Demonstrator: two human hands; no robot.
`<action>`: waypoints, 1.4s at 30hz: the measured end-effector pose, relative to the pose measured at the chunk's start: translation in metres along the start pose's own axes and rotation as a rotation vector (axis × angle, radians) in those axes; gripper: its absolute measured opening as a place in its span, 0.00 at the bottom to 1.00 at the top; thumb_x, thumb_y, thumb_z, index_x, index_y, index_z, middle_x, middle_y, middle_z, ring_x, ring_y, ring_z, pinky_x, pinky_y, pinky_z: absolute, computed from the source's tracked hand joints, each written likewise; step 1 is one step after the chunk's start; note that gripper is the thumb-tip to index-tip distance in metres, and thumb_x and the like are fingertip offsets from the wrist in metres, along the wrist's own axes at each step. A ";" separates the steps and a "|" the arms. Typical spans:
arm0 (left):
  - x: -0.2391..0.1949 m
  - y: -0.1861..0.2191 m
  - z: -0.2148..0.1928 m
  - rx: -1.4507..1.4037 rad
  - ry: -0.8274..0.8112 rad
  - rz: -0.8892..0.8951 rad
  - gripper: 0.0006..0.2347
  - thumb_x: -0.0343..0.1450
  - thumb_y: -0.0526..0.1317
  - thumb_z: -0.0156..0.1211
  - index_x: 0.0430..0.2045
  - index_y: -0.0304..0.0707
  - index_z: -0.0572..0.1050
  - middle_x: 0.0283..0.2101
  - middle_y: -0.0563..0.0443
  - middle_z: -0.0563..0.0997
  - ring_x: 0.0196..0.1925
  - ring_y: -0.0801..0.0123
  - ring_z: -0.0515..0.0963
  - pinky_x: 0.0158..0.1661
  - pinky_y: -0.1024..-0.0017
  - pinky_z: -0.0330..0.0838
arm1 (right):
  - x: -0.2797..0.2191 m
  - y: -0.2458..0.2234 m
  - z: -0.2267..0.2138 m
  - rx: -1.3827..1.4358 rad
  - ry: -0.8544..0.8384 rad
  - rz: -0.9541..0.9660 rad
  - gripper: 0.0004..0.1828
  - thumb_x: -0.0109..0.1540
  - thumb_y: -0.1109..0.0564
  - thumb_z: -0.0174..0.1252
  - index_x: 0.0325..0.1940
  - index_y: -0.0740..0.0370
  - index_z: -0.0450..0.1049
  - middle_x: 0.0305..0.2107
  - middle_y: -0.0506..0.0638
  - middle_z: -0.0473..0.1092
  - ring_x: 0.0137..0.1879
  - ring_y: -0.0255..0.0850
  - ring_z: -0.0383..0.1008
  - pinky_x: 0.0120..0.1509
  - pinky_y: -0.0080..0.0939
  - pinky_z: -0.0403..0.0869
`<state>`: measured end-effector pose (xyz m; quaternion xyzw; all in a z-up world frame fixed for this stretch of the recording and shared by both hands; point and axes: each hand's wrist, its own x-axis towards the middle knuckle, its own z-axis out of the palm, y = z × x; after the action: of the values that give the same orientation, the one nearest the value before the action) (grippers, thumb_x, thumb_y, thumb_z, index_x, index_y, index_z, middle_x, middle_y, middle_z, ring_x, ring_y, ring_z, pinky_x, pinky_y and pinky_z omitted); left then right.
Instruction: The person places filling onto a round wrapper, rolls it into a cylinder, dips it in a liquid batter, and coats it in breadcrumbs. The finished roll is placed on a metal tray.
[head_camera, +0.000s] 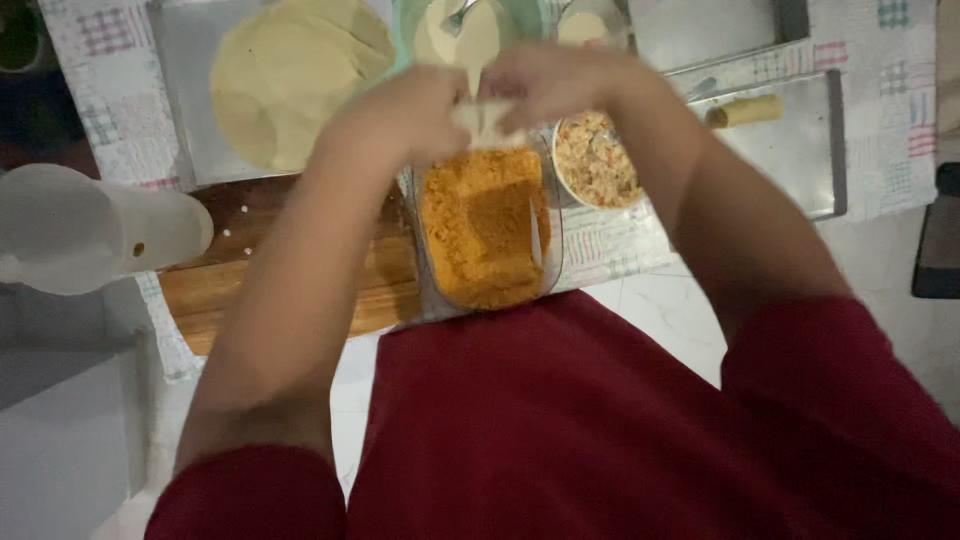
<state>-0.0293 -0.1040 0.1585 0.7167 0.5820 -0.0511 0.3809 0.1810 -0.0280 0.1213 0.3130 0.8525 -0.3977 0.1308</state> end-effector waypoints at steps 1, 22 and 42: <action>-0.015 0.002 0.010 -0.042 -0.040 -0.057 0.20 0.64 0.39 0.66 0.51 0.41 0.75 0.45 0.41 0.82 0.47 0.55 0.82 0.49 0.56 0.75 | -0.010 -0.005 0.017 0.050 -0.018 0.016 0.22 0.56 0.54 0.64 0.51 0.67 0.73 0.38 0.54 0.71 0.39 0.45 0.74 0.43 0.48 0.76; -0.053 -0.005 0.210 -0.244 0.433 -0.065 0.22 0.68 0.33 0.57 0.55 0.15 0.64 0.54 0.18 0.67 0.57 0.29 0.69 0.55 0.48 0.67 | -0.063 -0.030 0.215 0.095 0.734 0.201 0.23 0.57 0.65 0.57 0.56 0.70 0.72 0.48 0.69 0.70 0.54 0.66 0.70 0.58 0.57 0.71; -0.046 -0.015 0.193 -0.488 0.459 0.084 0.11 0.72 0.32 0.55 0.46 0.24 0.70 0.50 0.28 0.76 0.55 0.39 0.76 0.56 0.53 0.70 | -0.060 -0.003 0.189 0.495 0.483 0.031 0.13 0.65 0.65 0.54 0.54 0.62 0.76 0.39 0.52 0.77 0.42 0.39 0.77 0.49 0.38 0.76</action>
<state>0.0145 -0.2571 0.0393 0.6207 0.6175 0.2681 0.4019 0.2206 -0.1987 0.0283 0.4331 0.7318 -0.5048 -0.1486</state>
